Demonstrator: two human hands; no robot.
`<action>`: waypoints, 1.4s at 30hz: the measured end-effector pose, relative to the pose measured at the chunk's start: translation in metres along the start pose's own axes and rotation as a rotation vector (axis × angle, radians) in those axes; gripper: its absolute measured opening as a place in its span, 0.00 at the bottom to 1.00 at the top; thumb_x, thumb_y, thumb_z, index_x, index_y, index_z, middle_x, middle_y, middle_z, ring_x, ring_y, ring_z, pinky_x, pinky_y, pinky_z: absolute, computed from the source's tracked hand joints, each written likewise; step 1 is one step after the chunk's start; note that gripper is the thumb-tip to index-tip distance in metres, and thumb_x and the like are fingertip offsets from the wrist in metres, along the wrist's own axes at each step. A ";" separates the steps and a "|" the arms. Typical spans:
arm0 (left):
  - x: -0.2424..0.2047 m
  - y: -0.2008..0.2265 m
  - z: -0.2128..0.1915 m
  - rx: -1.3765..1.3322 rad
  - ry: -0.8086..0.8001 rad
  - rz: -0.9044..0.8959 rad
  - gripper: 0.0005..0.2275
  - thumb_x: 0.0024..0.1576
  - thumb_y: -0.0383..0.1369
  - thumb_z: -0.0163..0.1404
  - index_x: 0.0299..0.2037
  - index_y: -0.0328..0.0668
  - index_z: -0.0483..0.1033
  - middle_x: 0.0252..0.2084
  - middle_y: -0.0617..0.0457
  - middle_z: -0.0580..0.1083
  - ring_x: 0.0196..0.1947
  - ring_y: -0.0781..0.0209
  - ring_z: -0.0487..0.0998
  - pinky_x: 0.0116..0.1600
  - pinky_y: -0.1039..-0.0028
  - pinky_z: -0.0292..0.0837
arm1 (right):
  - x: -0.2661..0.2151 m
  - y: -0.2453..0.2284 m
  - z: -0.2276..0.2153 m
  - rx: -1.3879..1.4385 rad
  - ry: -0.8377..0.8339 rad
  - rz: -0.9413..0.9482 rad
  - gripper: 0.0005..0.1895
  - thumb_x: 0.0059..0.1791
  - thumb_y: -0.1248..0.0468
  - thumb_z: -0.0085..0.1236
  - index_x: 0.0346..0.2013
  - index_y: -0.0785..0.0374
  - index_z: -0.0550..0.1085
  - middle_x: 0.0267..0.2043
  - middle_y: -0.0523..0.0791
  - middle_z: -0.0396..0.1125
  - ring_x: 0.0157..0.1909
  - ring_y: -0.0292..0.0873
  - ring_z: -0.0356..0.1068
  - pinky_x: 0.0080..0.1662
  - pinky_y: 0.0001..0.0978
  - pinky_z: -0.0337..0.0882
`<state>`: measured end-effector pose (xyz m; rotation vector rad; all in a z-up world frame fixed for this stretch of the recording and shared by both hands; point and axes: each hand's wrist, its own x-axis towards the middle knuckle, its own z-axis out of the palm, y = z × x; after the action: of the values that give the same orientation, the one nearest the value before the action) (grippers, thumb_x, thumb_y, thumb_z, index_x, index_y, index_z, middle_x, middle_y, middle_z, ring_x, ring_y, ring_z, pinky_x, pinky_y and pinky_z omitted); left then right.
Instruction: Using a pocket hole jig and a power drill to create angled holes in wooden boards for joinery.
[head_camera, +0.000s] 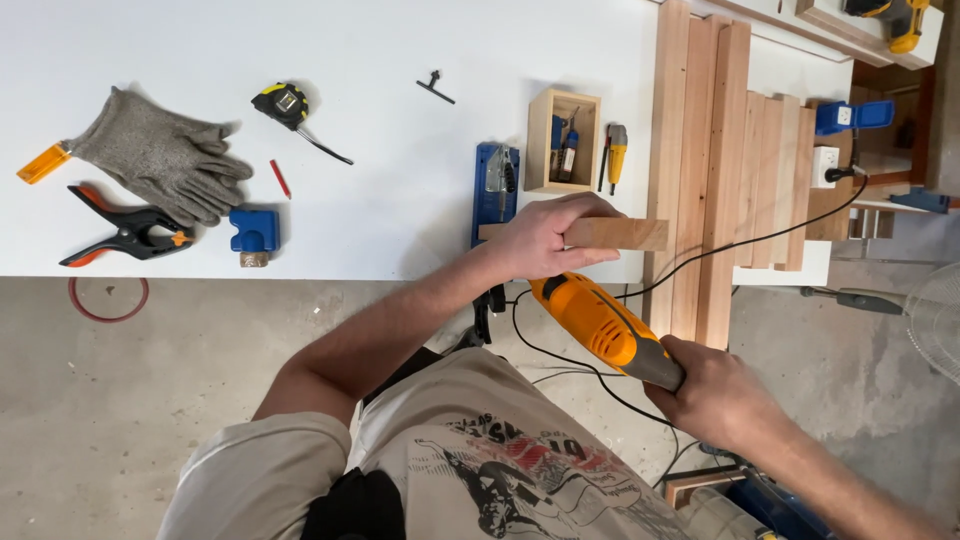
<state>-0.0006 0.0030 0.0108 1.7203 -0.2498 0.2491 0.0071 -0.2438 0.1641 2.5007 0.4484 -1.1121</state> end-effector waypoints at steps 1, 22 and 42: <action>0.000 -0.001 0.000 0.000 0.002 -0.002 0.18 0.57 0.48 0.54 0.52 0.51 0.72 0.47 0.60 0.78 0.44 0.61 0.79 0.43 0.74 0.74 | 0.001 -0.001 -0.001 -0.002 -0.001 -0.002 0.11 0.45 0.51 0.59 0.39 0.47 0.72 0.31 0.38 0.75 0.31 0.42 0.76 0.34 0.37 0.75; 0.000 -0.053 0.030 -0.138 0.293 0.237 0.22 0.55 0.39 0.65 0.54 0.37 0.73 0.46 0.37 0.77 0.48 0.35 0.79 0.49 0.50 0.77 | -0.016 0.010 0.008 0.128 0.231 -0.155 0.12 0.46 0.55 0.59 0.40 0.58 0.78 0.26 0.50 0.72 0.33 0.53 0.77 0.37 0.40 0.76; -0.076 -0.005 -0.018 -0.035 0.631 0.154 0.13 0.65 0.33 0.53 0.57 0.39 0.71 0.55 0.47 0.73 0.55 0.53 0.79 0.62 0.67 0.75 | -0.064 0.143 0.180 1.284 0.188 -0.125 0.07 0.46 0.71 0.63 0.34 0.76 0.80 0.16 0.57 0.75 0.10 0.46 0.63 0.14 0.34 0.61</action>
<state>-0.0721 0.0235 -0.0139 1.5055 0.0799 0.8735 -0.0880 -0.4598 0.1292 3.7106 -0.1834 -1.5105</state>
